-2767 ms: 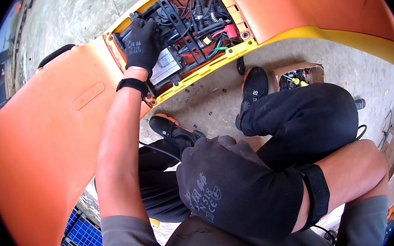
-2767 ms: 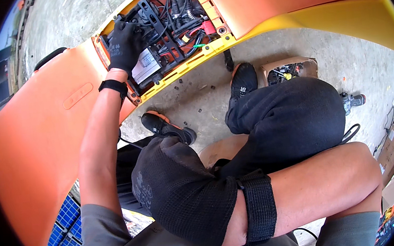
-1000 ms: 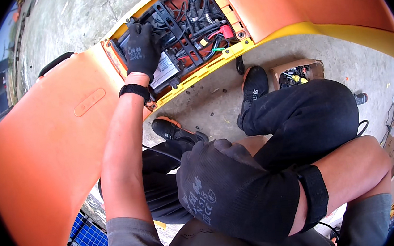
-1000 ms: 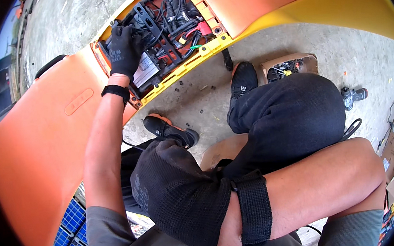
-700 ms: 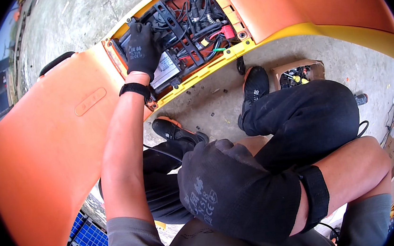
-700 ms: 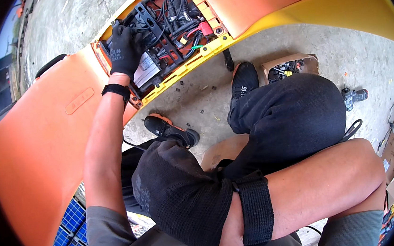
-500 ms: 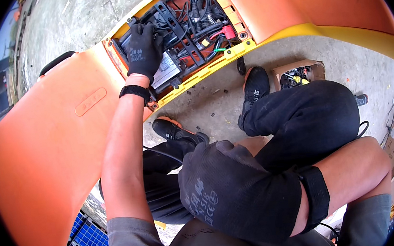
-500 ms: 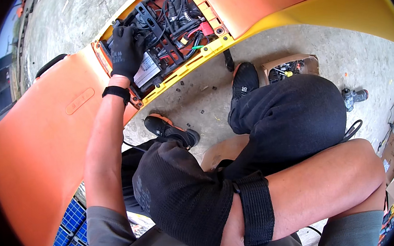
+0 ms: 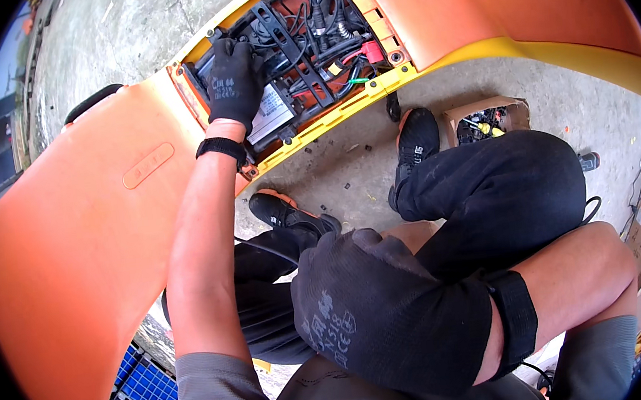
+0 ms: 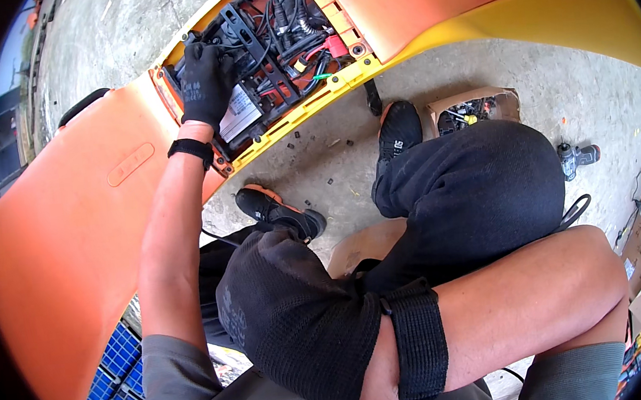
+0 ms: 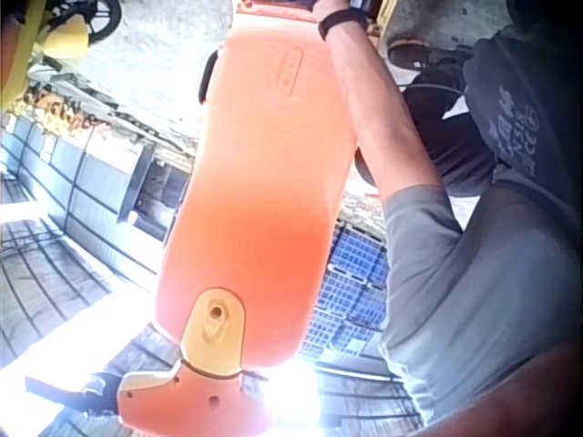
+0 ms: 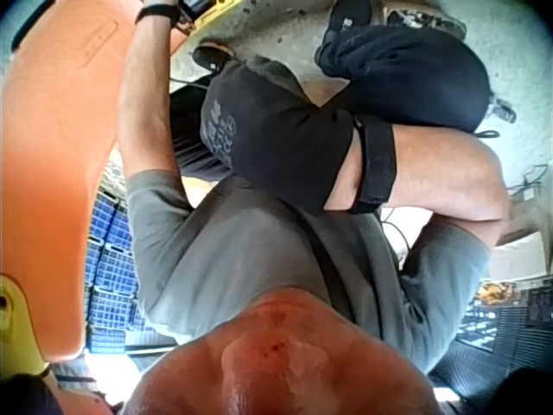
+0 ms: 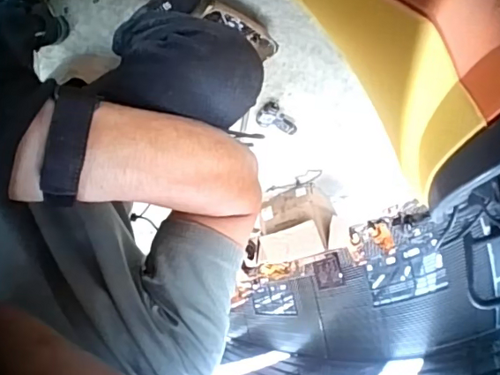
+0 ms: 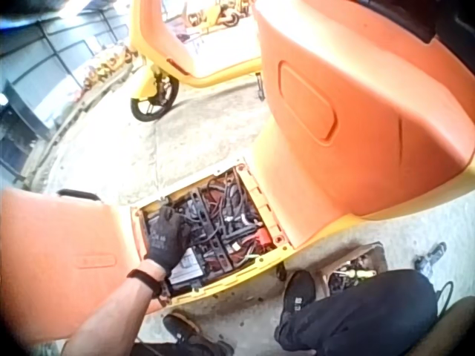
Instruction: The person works on the internal components of a scooter, using a screwdriver to tighten or loosen connections and handling various wires and brackets inside the battery compartment.
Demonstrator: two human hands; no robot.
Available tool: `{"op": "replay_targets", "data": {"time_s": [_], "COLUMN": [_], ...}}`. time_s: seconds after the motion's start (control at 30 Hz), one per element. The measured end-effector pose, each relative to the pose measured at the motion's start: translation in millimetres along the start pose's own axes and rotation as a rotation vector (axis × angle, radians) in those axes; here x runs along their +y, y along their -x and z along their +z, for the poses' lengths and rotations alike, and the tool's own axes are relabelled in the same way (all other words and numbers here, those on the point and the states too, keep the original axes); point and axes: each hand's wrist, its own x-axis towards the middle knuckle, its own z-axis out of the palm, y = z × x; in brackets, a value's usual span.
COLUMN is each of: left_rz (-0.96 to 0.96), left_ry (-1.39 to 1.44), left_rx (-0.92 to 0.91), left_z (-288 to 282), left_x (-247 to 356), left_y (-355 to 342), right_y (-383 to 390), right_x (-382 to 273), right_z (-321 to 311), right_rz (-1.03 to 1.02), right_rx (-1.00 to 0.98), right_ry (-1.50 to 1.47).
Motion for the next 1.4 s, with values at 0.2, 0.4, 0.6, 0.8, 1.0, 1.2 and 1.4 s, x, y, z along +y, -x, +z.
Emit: {"op": "replay_targets", "data": {"time_s": [0.2,0.4,0.6,0.8,1.0,1.2,1.4], "left_rz": [-0.006,-0.035,0.082,0.021,0.035,0.074,0.016], "left_ry": [-0.016,-0.031,0.068,0.009,0.037,0.02,0.003], "left_rx": [-0.013,0.014,0.035,-0.016,0.04,0.004,0.009], "left_z": [1,4,-6,0,-1,1,4], "left_x": [-3,2,-2,-7,-1,-8,-6], "left_y": [-1,-3,-1,-1,-1,-1,-1], "right_y": [-2,1,-3,0,2,1,4], "right_x": [3,1,6,2,2,2,-2], "right_z": [-9,-5,-11,-5,3,-8,6], "right_rz": [-0.015,0.019,-0.005,-0.011,-0.001,-0.001,0.013], "right_rx": [-0.056,0.007,-0.054,0.02,0.147,-0.011,0.154], "right_ry": [0.035,-0.017,-0.034,0.024,-0.023,-0.033,-0.015]}}
